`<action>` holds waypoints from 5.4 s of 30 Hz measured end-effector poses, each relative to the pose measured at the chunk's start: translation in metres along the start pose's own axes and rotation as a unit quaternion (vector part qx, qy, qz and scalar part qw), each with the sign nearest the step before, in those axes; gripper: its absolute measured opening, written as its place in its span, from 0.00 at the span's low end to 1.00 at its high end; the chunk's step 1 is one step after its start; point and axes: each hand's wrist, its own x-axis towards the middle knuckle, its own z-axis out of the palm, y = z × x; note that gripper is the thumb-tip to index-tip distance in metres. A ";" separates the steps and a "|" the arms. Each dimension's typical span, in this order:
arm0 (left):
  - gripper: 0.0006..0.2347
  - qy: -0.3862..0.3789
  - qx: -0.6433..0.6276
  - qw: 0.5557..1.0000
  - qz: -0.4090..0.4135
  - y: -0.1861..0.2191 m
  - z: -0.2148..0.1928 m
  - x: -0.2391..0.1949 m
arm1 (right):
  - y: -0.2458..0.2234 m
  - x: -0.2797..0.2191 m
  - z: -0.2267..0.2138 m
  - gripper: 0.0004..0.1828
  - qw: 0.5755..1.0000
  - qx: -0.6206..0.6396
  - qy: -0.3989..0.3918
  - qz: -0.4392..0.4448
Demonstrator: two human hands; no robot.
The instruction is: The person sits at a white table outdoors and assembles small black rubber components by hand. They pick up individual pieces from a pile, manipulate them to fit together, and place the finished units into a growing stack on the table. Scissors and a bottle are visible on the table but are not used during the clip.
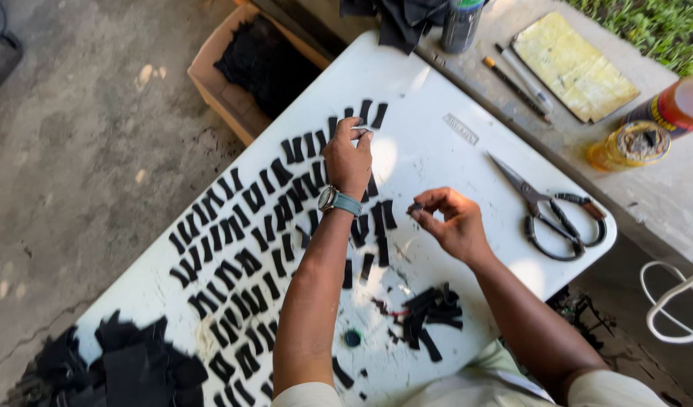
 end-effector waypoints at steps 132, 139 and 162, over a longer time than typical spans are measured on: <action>0.10 -0.035 -0.373 0.917 -0.134 -0.021 -0.205 -0.409 | -0.031 -0.138 0.088 0.07 0.959 -0.070 -0.276 -0.011; 0.08 -0.173 -0.289 0.931 -0.142 0.006 -0.164 -0.437 | -0.020 -0.144 0.095 0.09 0.949 -0.072 -0.308 0.012; 0.06 -0.124 -0.323 0.937 -0.044 0.046 -0.155 -0.427 | -0.037 -0.106 0.044 0.09 0.976 0.047 -0.202 -0.063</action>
